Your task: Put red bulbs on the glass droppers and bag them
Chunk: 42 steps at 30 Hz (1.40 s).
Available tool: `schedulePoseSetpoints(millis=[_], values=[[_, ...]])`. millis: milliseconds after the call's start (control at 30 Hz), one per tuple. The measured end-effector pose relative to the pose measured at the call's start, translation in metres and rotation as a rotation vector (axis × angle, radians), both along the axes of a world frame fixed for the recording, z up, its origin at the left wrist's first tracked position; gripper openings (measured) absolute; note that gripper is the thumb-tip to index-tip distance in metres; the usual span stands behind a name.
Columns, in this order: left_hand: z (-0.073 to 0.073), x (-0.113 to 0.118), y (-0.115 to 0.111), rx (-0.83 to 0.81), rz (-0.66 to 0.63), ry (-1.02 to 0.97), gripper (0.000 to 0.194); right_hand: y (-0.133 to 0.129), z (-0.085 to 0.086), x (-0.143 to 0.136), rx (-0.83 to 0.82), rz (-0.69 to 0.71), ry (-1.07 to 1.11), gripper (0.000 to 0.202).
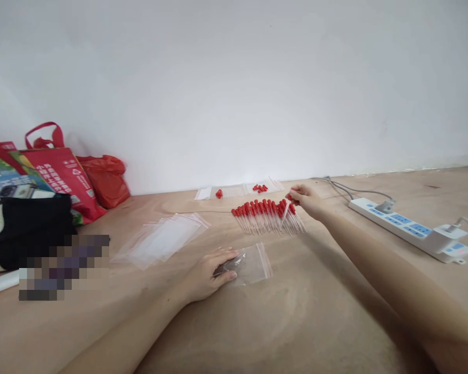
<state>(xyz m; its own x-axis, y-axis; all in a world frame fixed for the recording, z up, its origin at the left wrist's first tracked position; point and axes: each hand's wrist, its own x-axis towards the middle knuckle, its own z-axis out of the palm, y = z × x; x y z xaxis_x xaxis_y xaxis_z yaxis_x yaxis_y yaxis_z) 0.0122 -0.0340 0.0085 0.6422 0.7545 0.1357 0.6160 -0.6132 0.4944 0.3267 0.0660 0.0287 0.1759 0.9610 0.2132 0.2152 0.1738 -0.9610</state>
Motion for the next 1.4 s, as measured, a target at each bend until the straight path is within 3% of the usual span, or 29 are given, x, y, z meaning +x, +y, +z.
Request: schedulePoseSetpoints(millis=[100, 267, 433, 633, 1033, 1267, 1400], values=[[0.001, 0.001, 0.000, 0.009, -0.003, -0.005, 0.038, -0.030, -0.016, -0.006, 0.020, -0.046, 0.336, 0.023], [0.000, 0.000, -0.002, 0.006, 0.019, 0.012, 0.041, -0.071, -0.042, -0.035, -0.103, -0.096, 0.564, 0.027], [0.000, -0.001, 0.000, -0.007, 0.035, 0.022, 0.043, -0.084, -0.040, -0.058, -0.105, -0.084, 0.626, 0.028], [0.000, 0.002, 0.000, -0.025, 0.035, 0.014, 0.044, -0.100, -0.039, -0.080, -0.150, 0.073, 0.675, 0.035], [0.000, 0.006, -0.003, -0.007, 0.023, 0.020, 0.040, -0.104, -0.041, -0.076, -0.313, 0.609, 0.181, 0.037], [0.005, -0.011, -0.003, -0.049, -0.039, 0.060, 0.046, -0.096, -0.048, -0.067, -0.188, 0.500, 0.132, 0.037], [0.008, -0.012, -0.002, -0.041, -0.095, 0.061, 0.046, -0.098, -0.050, -0.066, -0.182, 0.530, 0.033, 0.035]])
